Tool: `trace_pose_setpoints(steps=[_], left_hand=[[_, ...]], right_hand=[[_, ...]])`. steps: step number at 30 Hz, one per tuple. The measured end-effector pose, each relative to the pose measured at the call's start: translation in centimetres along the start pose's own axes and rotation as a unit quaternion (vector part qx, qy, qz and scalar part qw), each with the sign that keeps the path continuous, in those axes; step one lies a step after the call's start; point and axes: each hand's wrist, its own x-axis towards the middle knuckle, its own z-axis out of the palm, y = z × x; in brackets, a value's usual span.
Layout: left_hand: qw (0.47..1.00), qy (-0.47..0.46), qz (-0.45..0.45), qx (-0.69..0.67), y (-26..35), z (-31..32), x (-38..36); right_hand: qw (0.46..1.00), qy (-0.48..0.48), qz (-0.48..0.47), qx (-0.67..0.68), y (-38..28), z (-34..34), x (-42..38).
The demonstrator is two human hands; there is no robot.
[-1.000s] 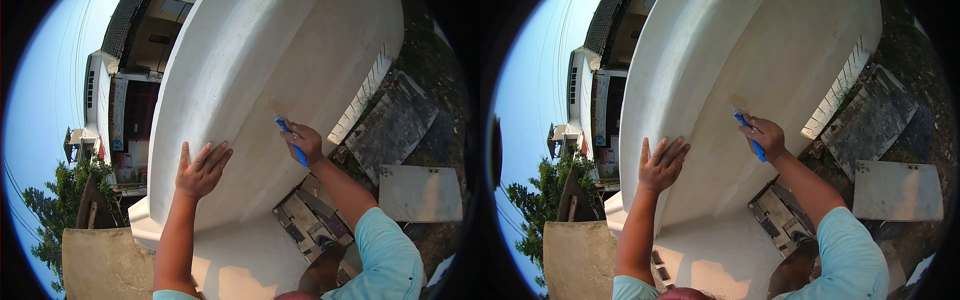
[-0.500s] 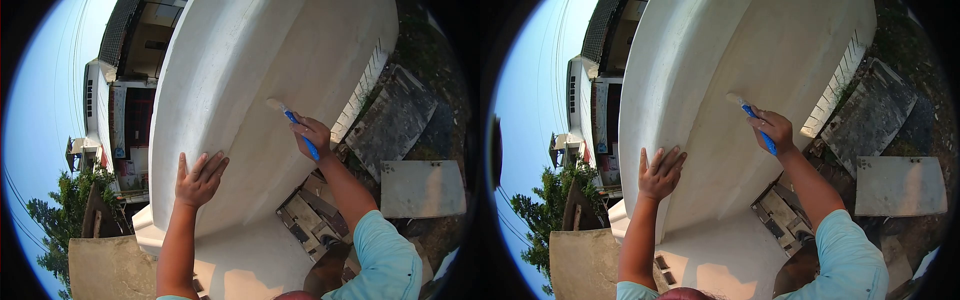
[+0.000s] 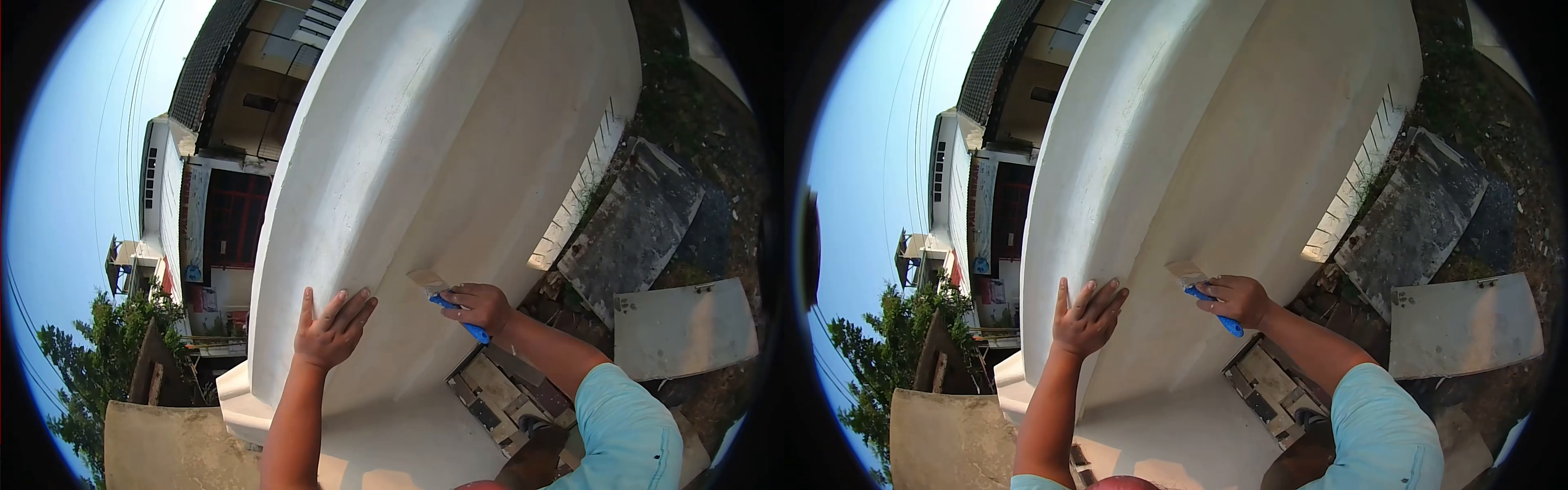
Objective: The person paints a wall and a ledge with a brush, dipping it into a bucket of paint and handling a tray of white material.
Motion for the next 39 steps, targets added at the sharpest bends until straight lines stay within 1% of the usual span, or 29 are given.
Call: trace_pose_setpoints(steps=[2, 5, 6, 8, 9, 13, 14, 16, 17, 19, 21, 22, 24, 26, 28, 30, 31, 32, 34, 35, 36, 38, 39], left_hand=[[1.0, -0.002, -0.004, 0.007, -0.1, -0.1, 0.2], [1.0, 0.001, -0.003, 0.0, -0.1, -0.2, 0.1], [1.0, 0.0, -0.001, -0.002, -0.1, -0.3, 0.1], [1.0, 0.0, -0.001, -0.003, 0.0, -0.2, 0.1], [1.0, -0.001, -0.001, -0.002, 0.0, -0.2, 0.0], [1.0, -0.005, 0.001, 0.0, -0.1, -0.2, 0.1], [1.0, -0.008, 0.004, -0.003, -0.1, -0.1, 0.2], [1.0, -0.015, -0.008, 0.003, 0.0, -0.2, 0.0], [1.0, -0.023, -0.01, 0.004, 0.1, -0.3, 0.0], [1.0, -0.029, -0.01, 0.0, 0.1, -0.3, 0.0], [1.0, -0.02, -0.013, 0.002, 0.1, -0.3, 0.0], [1.0, -0.022, -0.013, -0.003, 0.1, -0.3, 0.0], [1.0, -0.02, -0.015, 0.001, 0.1, -0.3, 0.0], [1.0, -0.019, -0.014, -0.007, 0.2, -0.2, 0.0], [1.0, -0.011, -0.012, 0.0, 0.1, -0.2, 0.2], [1.0, -0.008, -0.011, -0.002, 0.0, -0.3, 0.3], [1.0, -0.012, -0.009, -0.001, 0.0, -0.3, 0.3], [1.0, -0.015, -0.007, 0.003, 0.0, -0.4, 0.3], [1.0, -0.013, -0.006, 0.004, 0.0, -0.3, 0.2], [1.0, -0.009, -0.004, 0.005, 0.0, -0.2, 0.2], [1.0, -0.011, 0.0, 0.005, -0.1, -0.1, 0.3], [1.0, -0.007, -0.003, 0.009, 0.0, -0.2, 0.2], [1.0, -0.014, 0.001, 0.016, -0.1, -0.2, 0.0]], right_hand=[[0.995, 0.075, 0.038, -0.047, 2.9, -1.9, 1.8], [0.967, 0.208, 0.115, -0.09, 6.3, -3.9, 3.4], [0.968, 0.207, 0.114, -0.09, 6.9, -4.1, 3.9], [0.928, 0.31, 0.172, -0.111, 7.7, -4.2, 4.6], [0.934, 0.29, 0.178, -0.112, 7.1, -3.7, 4.3], [0.99, 0.108, 0.086, -0.001, 1.3, 0.2, 1.1], [0.99, 0.108, 0.092, 0.0, 1.3, 0.4, 0.6], [0.998, -0.039, -0.02, 0.046, 0.7, 0.4, -0.5], [0.998, -0.052, -0.035, 0.021, 1.5, 0.0, 0.0], [1.0, 0.001, -0.012, -0.009, 4.1, -1.8, 1.9], [0.995, 0.087, -0.012, -0.049, 7.3, -5.0, 4.2], [0.989, 0.122, 0.016, -0.081, 8.3, -6.7, 4.9], [0.956, 0.247, 0.09, -0.133, 11.4, -8.0, 5.2], [0.929, 0.308, 0.142, -0.149, 14.0, -8.7, 4.7], [0.942, 0.26, 0.156, -0.146, 13.7, -7.2, 3.5], [0.973, 0.162, 0.129, -0.101, 10.3, -4.0, 1.5], [0.98, 0.13, 0.114, -0.096, 7.7, -2.3, 0.4], [0.989, 0.088, 0.107, -0.045, 5.4, -0.5, -1.3], [0.996, -0.046, 0.053, 0.047, 1.1, 0.7, -3.3], [0.992, -0.106, -0.012, 0.06, 0.0, 1.0, -3.7], [0.993, -0.103, -0.008, 0.061, 0.2, 1.3, -3.8], [0.997, -0.055, -0.026, 0.043, 1.3, 1.2, -2.9], [0.999, -0.028, 0.038, -0.003, 2.9, 0.5, -2.1]])
